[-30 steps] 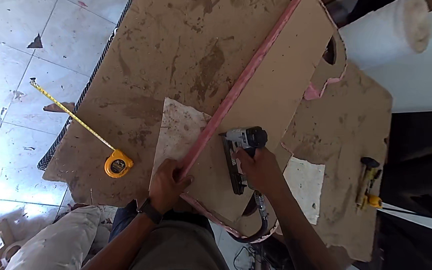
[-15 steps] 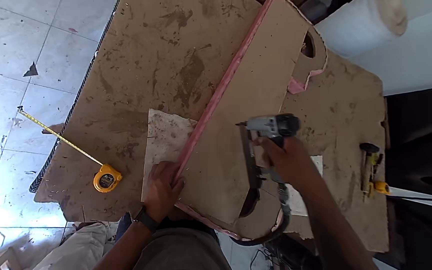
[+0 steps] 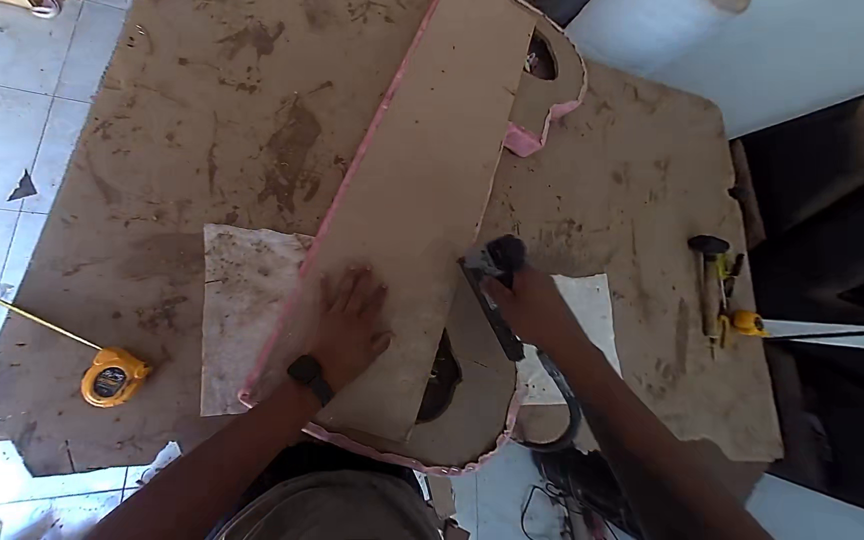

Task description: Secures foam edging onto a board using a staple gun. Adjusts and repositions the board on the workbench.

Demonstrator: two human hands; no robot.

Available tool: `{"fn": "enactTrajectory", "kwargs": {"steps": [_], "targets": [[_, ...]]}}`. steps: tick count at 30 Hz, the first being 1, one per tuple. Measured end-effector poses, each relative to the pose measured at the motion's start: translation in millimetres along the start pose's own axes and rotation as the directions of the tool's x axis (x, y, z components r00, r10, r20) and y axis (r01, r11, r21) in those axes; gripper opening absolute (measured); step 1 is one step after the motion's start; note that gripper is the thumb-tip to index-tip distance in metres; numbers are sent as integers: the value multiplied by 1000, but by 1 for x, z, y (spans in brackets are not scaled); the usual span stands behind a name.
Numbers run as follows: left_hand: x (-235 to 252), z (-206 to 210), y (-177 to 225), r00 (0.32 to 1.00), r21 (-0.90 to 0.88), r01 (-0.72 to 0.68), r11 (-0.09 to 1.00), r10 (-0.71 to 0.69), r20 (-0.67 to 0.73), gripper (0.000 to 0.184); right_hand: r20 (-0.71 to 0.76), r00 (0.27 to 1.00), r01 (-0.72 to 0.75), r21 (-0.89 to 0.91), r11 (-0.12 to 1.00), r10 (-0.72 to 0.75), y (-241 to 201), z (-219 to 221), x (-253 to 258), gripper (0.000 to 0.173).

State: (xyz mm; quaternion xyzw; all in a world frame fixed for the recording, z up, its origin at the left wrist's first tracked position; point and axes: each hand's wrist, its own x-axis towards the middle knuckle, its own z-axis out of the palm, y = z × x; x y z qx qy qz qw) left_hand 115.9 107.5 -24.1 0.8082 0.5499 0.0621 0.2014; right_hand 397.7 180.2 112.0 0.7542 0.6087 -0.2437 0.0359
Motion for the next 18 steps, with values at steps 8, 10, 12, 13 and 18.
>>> {"fn": "enactTrajectory", "kwargs": {"steps": [8, 10, 12, 13, 18], "targets": [[-3, 2, 1, 999, 37, 26, 999, -25, -38, 71, 93, 996, -13, 160, 987, -1, 35, 24, -31, 30], [-2, 0, 0, 999, 36, 25, 999, -24, -47, 67, 125, 992, -31, 179, 983, 8, 36, 26, -41, 29], [-1, 1, -3, 996, 9, 15, 1000, -14, -90, 61, 142, 990, -31, 192, 981, 3, 39, 31, -51, 29], [-2, 2, -5, 993, -22, 7, 1000, -9, -121, 56, 140, 990, -23, 193, 981, -4, 43, 35, -55, 29], [-24, -2, -13, 956, -337, -60, 939, -43, -290, 35, 122, 992, -35, 232, 972, 6, 44, 36, -73, 29]]}}
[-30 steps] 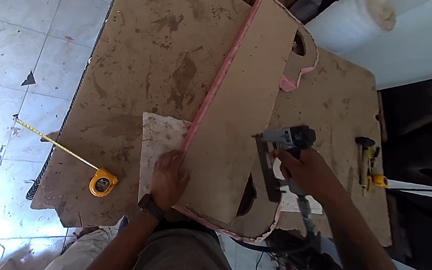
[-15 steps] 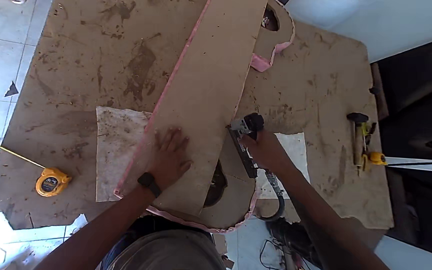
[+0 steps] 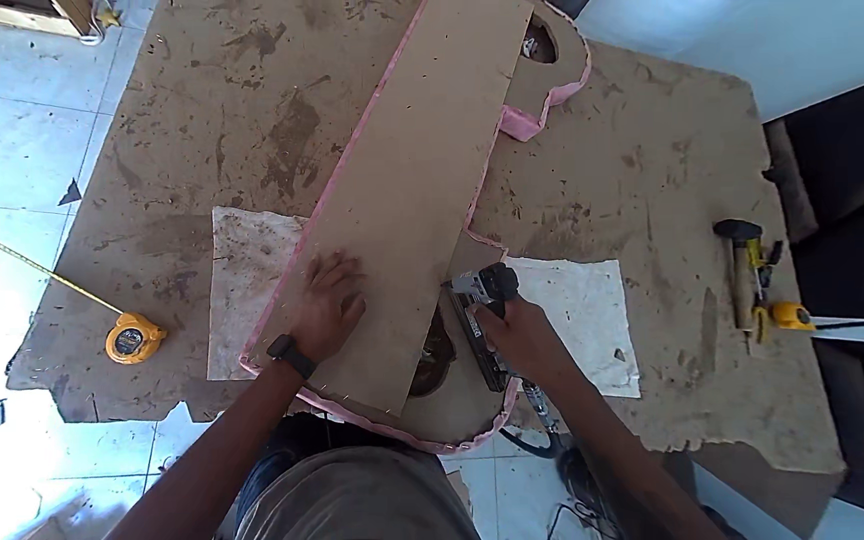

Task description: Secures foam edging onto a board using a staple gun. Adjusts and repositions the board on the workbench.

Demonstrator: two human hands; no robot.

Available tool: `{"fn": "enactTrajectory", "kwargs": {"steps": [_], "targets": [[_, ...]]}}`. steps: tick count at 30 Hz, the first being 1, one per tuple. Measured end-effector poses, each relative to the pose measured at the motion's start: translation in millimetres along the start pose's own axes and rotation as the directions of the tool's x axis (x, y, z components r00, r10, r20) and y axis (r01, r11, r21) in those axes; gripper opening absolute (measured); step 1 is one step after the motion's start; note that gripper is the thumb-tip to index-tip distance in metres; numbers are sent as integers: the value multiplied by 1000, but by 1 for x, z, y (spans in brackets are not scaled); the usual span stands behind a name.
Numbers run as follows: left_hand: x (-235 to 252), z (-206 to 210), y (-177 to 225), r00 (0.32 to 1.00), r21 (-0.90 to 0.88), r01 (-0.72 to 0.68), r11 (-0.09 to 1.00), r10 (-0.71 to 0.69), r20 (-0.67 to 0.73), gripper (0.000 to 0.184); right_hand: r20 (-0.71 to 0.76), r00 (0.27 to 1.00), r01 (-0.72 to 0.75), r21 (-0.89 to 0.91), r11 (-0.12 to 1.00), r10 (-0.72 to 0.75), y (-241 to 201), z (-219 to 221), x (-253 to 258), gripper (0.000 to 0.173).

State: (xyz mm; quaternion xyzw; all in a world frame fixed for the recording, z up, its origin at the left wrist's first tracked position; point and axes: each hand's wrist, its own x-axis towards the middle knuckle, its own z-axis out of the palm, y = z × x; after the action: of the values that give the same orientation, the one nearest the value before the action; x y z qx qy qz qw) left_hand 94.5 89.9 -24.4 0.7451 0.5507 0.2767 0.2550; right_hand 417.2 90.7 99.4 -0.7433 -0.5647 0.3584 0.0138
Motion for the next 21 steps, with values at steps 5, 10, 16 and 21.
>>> {"fn": "enactTrajectory", "kwargs": {"steps": [5, 10, 16, 21], "targets": [[-67, -43, -5, 989, -18, 113, 993, -114, -93, 31, -18, 999, 34, 81, 996, -33, 9, 6, -65, 32], [-124, -57, -27, 967, -61, 213, 975, -219, -129, 33, 36, 992, 124, 27, 992, -125, 19, 56, -147, 36], [-118, -59, -31, 961, -175, 217, 960, -242, -134, 46, 98, 990, 110, -80, 991, -102, 16, 111, -175, 37], [-101, -77, -44, 877, -267, 473, 840, -478, 50, 61, 20, 1000, 21, 45, 999, -22, 21, 90, -184, 40]]}}
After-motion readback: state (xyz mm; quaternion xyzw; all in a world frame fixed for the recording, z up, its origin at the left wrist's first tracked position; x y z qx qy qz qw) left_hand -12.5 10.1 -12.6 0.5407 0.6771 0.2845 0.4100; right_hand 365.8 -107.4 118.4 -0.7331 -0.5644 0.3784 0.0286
